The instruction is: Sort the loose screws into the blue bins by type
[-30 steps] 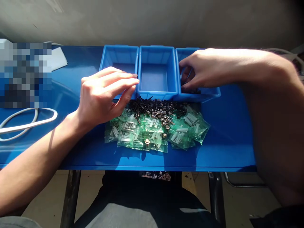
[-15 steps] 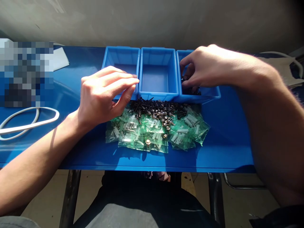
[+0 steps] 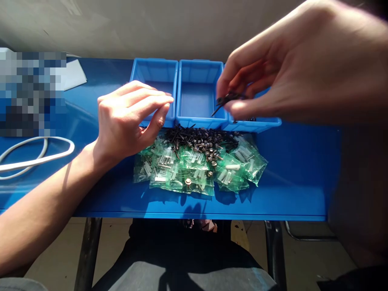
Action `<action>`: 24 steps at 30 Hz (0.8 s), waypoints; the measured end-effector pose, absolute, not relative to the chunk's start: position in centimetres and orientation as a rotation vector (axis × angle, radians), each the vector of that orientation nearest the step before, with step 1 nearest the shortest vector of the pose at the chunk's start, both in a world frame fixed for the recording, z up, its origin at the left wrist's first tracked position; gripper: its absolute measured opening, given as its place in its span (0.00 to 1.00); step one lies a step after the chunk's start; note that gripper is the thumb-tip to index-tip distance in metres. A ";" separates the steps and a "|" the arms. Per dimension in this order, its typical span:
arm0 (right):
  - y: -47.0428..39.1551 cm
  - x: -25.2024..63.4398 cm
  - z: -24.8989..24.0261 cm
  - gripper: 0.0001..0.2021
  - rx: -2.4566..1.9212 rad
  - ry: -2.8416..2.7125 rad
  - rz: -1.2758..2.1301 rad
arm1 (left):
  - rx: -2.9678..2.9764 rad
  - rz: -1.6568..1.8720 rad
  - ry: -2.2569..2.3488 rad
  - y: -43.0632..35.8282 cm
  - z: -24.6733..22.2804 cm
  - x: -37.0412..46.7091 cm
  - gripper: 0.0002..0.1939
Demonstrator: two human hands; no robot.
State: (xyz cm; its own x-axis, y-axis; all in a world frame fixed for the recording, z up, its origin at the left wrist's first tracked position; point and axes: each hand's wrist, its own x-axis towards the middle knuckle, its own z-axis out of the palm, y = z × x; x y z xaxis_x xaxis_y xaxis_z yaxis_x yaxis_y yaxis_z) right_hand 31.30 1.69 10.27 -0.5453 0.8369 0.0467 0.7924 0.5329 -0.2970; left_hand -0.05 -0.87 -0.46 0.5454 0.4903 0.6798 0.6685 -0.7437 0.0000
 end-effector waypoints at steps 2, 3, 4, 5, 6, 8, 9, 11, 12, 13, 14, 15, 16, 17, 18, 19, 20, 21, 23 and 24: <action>0.3 28.7 10.0 0.09 -1.233 -2.656 0.419 | -2.518 -0.991 -0.948 -0.8 -0.5 0.0 0.09; -0.2 27.6 9.7 0.10 -1.214 -2.707 0.398 | -2.516 -0.998 -0.929 -0.8 -0.5 0.0 0.09; -0.6 26.6 9.4 0.11 -1.152 -2.792 0.363 | -2.516 -1.004 -0.913 -0.8 -0.5 -0.1 0.09; -0.9 25.9 9.1 0.14 -1.119 -2.860 0.337 | -2.519 -1.011 -0.905 -0.7 -0.6 -0.1 0.10; -1.0 25.3 8.8 0.17 -1.086 -2.921 0.319 | -2.520 -1.023 -0.902 -0.7 -0.6 -0.1 0.11; -1.1 24.7 8.2 0.24 -1.022 -2.982 0.332 | -2.527 -1.041 -0.913 -0.6 -0.7 -0.2 0.11; -1.1 24.6 8.0 0.27 -0.990 -2.995 0.353 | -2.525 -1.049 -0.912 -0.6 -0.7 -0.2 0.11; -1.1 24.4 7.6 0.31 -0.940 -3.017 0.382 | -2.515 -1.055 -0.907 -0.5 -0.7 -0.1 0.10; -1.1 24.3 7.5 0.31 -0.933 -3.025 0.381 | -2.509 -1.052 -0.905 -0.6 -0.7 -0.1 0.09; -1.1 24.2 7.6 0.30 -0.945 -3.033 0.372 | -2.505 -1.048 -0.908 -0.6 -0.7 0.0 0.09; -1.2 24.1 7.7 0.28 -0.963 -3.042 0.361 | -2.501 -1.052 -0.916 -0.6 -0.7 0.0 0.08; -1.2 24.1 8.0 0.25 -0.992 -3.039 0.335 | -2.509 -1.047 -0.924 -0.7 -0.7 0.0 0.08; -1.1 24.2 8.4 0.23 -1.032 -3.027 0.290 | -2.520 -1.044 -0.919 -0.7 -0.6 0.1 0.09; -0.9 24.6 8.8 0.21 -1.078 -3.005 0.219 | -2.532 -1.037 -0.914 -0.7 -0.6 0.0 0.09; -0.6 25.2 9.2 0.20 -1.130 -2.963 0.131 | -2.543 -1.027 -0.904 -0.7 -0.5 0.0 0.10; -0.2 26.1 9.6 0.19 -1.193 -2.902 0.043 | -2.556 -1.012 -0.892 -0.7 -0.5 0.0 0.11; 0.4 27.2 9.9 0.18 -1.231 -2.828 -0.039 | -2.569 -0.996 -0.879 -0.7 -0.5 -0.1 0.11; 1.0 28.6 10.0 0.17 -1.277 -2.757 -0.054 | -2.580 -0.984 -0.872 -0.7 -0.5 -0.1 0.11; 2.5 31.4 9.9 0.14 -1.367 -2.677 -0.015 | -2.591 -0.974 -0.870 -0.6 -0.5 -0.2 0.11; 3.2 32.6 9.6 0.12 -1.447 -2.655 -0.035 | -2.593 -0.975 -0.873 -0.6 -0.5 -0.2 0.11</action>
State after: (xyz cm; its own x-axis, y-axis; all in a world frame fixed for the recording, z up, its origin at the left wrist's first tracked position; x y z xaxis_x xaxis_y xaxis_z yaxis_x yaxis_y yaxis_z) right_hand 32.60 3.25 9.64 -0.5368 0.8360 0.1137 0.8387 0.5434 -0.0359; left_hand -0.24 -0.63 -0.54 0.5996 0.4507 0.6613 0.6080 -0.7939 -0.0102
